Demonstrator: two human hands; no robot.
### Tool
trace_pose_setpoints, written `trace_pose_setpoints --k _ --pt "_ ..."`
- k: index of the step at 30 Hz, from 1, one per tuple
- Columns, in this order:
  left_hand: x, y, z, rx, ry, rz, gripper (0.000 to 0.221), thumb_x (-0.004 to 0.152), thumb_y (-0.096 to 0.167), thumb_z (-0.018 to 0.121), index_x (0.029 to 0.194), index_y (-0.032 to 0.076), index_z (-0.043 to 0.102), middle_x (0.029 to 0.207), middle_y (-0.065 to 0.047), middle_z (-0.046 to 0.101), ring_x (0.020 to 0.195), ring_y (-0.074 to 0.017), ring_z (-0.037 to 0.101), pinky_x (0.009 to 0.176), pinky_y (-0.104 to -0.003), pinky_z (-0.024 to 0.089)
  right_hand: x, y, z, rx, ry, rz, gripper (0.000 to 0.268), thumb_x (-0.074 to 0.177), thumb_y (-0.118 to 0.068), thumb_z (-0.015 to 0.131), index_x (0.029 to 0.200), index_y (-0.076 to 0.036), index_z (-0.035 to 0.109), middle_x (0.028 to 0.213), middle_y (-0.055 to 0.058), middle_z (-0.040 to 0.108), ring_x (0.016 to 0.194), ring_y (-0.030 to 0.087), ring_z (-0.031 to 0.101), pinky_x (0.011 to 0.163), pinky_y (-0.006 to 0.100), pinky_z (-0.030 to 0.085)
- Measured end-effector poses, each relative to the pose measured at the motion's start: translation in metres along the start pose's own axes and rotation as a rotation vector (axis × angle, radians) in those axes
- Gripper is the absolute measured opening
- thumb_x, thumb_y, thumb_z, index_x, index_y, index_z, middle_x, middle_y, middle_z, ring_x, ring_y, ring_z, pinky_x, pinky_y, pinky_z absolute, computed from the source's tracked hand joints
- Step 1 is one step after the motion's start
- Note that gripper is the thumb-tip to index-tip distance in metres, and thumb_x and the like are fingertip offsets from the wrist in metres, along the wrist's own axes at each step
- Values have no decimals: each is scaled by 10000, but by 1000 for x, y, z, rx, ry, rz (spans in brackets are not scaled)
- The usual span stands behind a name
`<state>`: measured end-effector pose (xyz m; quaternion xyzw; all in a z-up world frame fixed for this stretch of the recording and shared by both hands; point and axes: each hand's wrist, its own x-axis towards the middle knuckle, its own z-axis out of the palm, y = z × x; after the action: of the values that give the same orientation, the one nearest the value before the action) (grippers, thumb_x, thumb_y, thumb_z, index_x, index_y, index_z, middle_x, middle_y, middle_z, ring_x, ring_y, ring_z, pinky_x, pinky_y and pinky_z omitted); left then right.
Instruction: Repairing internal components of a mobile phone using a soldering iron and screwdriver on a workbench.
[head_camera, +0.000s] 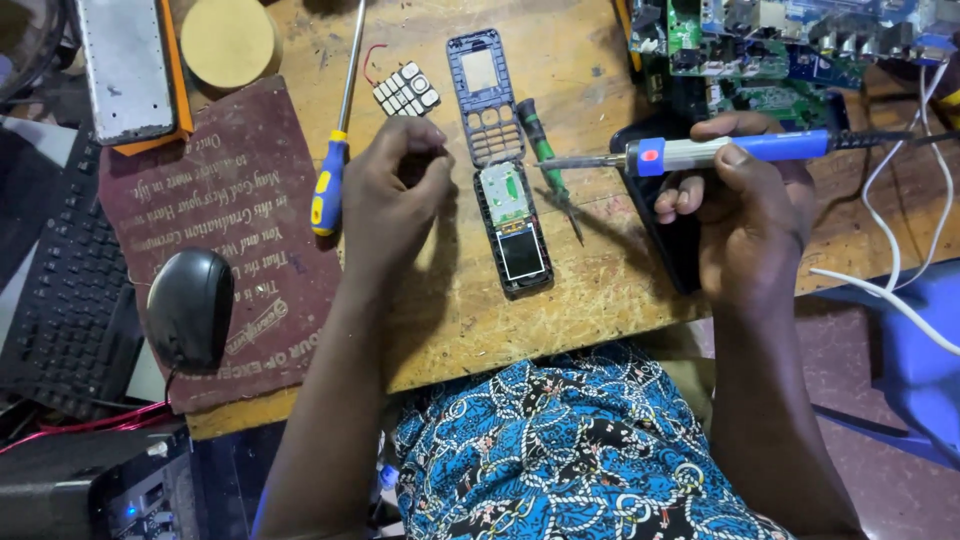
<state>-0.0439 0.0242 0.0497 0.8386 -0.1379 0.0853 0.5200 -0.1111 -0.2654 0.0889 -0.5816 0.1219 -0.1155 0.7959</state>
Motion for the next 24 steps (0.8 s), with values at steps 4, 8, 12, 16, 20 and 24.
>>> trace_pose_setpoints --k 4,8,12,16,20,24 --pt "-7 12 12 -176 -58 -55 117 991 19 622 970 134 634 933 1 616 760 -89 500 635 -223 410 2 3 -1 47 -11 24 185 1024 -128 601 1171 -23 643 677 69 560 600 164 595 615 319 602" --pt "-4 -5 26 6 -133 196 137 965 3 564 1065 32 653 983 -113 718 812 -243 651 657 -346 488 2 2 -3 49 -1 28 192 1035 -121 575 1183 -13 634 671 85 546 602 210 593 609 332 578" --pt "16 4 23 63 -202 120 544 1031 -55 638 1539 103 525 868 -10 733 673 -124 635 583 -233 568 1 -6 -5 15 -4 14 210 1024 -157 584 1179 -27 641 672 82 561 611 220 623 605 328 580" --pt "29 7 24 5 -251 253 211 864 -99 539 840 107 576 1173 -182 664 1093 -337 618 827 -403 548 -1 -8 -7 12 -12 -18 202 1038 -145 584 1176 -13 652 675 79 559 601 211 613 584 324 577" --pt "35 -4 33 137 -307 327 210 926 43 557 978 30 760 988 -105 679 875 -275 655 728 -430 489 -2 -8 -10 9 -29 -26 211 1039 -146 569 1183 -9 639 678 82 553 594 221 606 589 327 568" --pt "33 -4 37 135 -326 326 177 892 37 563 977 12 717 983 -114 613 857 -281 622 712 -431 487 -3 -8 -11 17 -18 -19 213 1033 -142 582 1180 -3 650 672 77 552 592 213 603 587 322 583"
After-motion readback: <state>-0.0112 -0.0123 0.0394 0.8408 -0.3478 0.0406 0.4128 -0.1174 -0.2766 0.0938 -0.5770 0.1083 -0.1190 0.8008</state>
